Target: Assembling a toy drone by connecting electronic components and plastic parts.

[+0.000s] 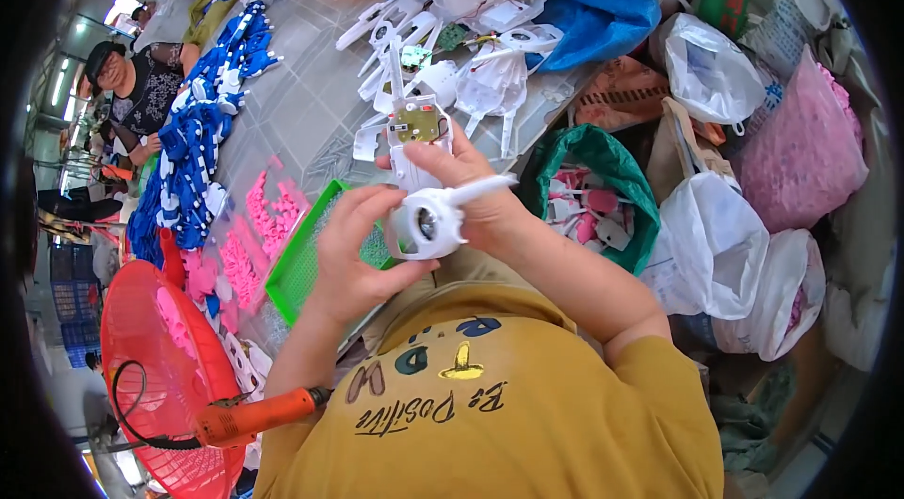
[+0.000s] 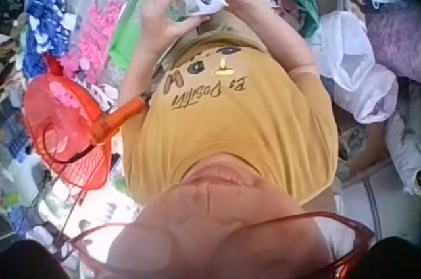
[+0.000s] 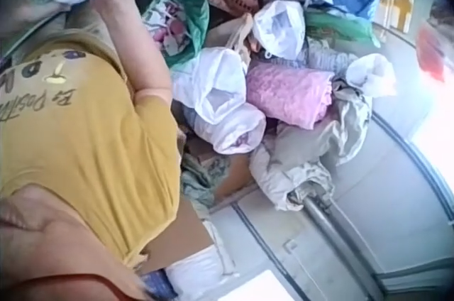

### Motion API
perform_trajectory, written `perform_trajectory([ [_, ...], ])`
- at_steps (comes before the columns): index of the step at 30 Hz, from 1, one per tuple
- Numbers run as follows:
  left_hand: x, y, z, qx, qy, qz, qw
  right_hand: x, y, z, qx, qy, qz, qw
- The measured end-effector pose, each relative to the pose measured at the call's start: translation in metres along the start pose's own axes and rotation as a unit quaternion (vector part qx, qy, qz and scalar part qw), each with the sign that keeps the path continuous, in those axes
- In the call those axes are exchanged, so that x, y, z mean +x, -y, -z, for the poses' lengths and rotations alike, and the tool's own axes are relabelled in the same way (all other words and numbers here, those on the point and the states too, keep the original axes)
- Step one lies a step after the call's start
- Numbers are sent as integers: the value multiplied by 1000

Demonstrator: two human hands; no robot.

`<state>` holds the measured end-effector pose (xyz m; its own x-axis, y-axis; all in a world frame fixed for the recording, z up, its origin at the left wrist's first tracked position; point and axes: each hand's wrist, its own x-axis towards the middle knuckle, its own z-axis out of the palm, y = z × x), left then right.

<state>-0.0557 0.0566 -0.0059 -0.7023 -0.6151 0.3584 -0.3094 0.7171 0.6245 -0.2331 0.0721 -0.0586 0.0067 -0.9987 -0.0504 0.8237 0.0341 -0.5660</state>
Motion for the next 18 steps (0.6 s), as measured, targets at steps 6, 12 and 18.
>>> perform_trajectory([
  [6, -31, 5, 8, 101, -13, -45, 994, -18, -19, -21, -16, -40, -12, 999],
  [12, -47, 12, 32, 90, -86, -30, 992, -19, -29, -35, 8, -18, -64, 998],
  [18, -32, 47, 73, -38, -361, 157, 918, -19, -44, -37, 56, 1, -113, 992],
])
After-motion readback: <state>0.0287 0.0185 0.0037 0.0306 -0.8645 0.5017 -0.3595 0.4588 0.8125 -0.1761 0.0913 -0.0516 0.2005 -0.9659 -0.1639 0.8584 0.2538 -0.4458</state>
